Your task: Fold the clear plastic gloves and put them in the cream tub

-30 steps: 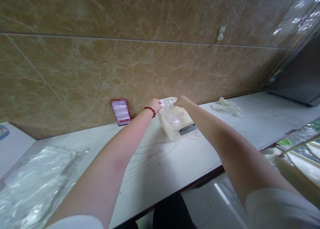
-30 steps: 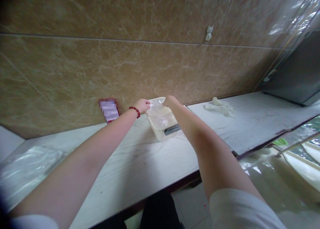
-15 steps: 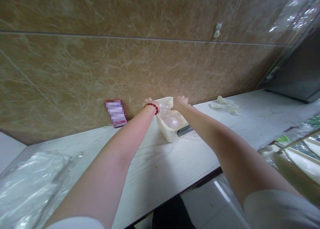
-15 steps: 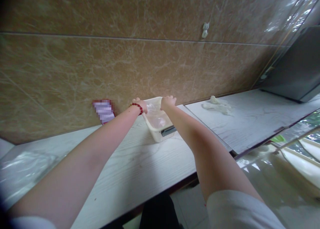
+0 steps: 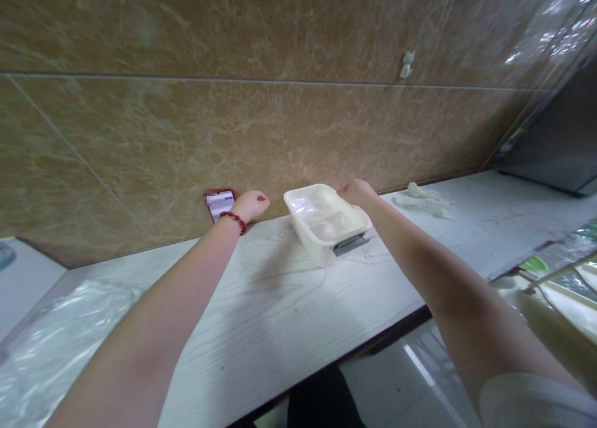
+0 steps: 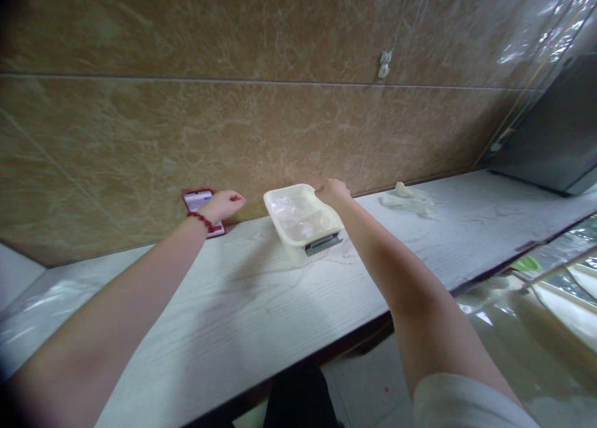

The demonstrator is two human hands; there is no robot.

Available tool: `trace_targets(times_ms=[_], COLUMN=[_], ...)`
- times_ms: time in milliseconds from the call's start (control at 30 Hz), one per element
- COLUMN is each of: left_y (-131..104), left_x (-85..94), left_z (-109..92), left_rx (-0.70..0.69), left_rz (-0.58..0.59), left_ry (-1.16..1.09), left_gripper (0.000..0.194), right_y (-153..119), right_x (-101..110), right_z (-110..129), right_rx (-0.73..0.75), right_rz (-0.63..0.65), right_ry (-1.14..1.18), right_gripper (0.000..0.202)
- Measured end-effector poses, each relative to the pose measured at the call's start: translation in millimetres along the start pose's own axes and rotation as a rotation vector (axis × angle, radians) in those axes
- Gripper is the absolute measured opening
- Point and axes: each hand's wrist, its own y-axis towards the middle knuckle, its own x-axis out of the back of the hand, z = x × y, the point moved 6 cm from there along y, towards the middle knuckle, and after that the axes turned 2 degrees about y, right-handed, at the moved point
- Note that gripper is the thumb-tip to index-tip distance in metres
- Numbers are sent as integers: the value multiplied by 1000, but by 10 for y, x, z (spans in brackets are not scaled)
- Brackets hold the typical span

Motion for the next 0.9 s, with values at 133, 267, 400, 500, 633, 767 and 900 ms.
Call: trace_targets(times_ms=[133,267,400,500,633,767,900], left_y=[-734,-1550,-2383,-2946,-3522,-3832,-3932], left_x=[214,386,478,444,412,380,308], left_z=[592,1344,2030,2436,2751,2789,2669], left_rx=[-24,112,249,305,299,249,166], left_rz=[-22,-119,-250,-256,-284,-249,-153], left_ry=[-110,-151,-131,-73,-18,15,17], left_gripper=[34,42,46,41,35,35,42], right_y=[-511,-1127,-1617,-1911,-2140,-2322,-2597], right_x=[249,212,-10,-84,-188,-552,-996], right_z=[140,515,956,1326,1812,2403,2864], right_rx=[40,201,294,399,478,578,653], right_rz=[-193,-291,-315,-385,-403,-215,-17], right_ry=[145,338,474,500,589,650,617], right_gripper=[21,18,14,13,13,11,9])
